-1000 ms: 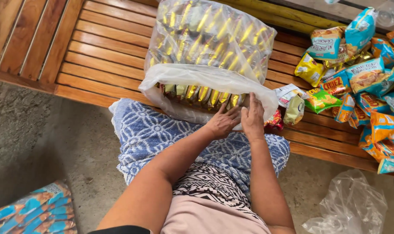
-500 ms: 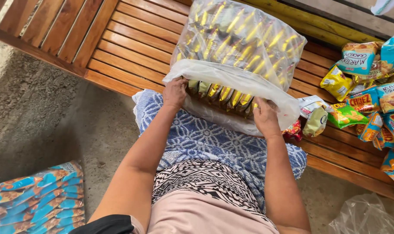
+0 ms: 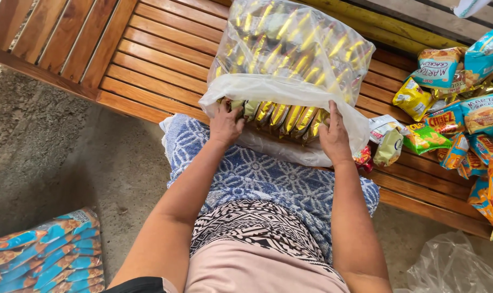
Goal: Sorting small packaged snack bags from a large plastic container bag onto a wooden surface.
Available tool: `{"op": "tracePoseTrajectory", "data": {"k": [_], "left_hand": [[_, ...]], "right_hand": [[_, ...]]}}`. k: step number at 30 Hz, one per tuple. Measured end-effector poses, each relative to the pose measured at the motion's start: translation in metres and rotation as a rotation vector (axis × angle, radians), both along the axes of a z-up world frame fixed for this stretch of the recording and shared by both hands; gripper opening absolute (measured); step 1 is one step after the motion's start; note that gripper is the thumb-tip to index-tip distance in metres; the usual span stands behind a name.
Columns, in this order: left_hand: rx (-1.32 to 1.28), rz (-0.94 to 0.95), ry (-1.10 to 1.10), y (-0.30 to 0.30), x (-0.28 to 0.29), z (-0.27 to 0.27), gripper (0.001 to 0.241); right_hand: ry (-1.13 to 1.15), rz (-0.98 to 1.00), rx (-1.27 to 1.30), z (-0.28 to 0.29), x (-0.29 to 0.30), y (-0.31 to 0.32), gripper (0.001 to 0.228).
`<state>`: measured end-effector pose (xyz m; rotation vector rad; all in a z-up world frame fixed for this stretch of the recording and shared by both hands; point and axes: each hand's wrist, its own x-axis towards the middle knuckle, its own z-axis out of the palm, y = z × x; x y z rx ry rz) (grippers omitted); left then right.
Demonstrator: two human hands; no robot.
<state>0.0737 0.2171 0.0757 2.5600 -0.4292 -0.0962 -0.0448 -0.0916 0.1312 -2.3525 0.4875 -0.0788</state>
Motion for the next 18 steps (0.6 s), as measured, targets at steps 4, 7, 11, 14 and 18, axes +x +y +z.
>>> {"op": "tracePoseTrajectory", "data": {"k": [4, 7, 11, 14, 18], "left_hand": [[-0.019, 0.162, 0.039, -0.027, -0.005, -0.008, 0.05], [-0.012, 0.302, 0.128, -0.039, 0.002, -0.018, 0.049], [-0.005, 0.354, 0.088, -0.044, 0.003, -0.029, 0.043], [0.001, 0.351, -0.036, -0.047, -0.002, -0.035, 0.045], [0.086, 0.163, -0.214, -0.058, -0.018, -0.034, 0.035]], "right_hand": [[0.015, -0.022, 0.03, 0.005, -0.009, 0.0, 0.072], [0.035, -0.043, 0.038, 0.009, -0.018, -0.005, 0.073], [-0.056, -0.029, 0.032, 0.006, -0.026, -0.014, 0.072], [-0.092, -0.022, 0.005, 0.009, -0.025, -0.015, 0.071], [-0.093, -0.047, 0.005, 0.011, -0.022, -0.016, 0.069]]}}
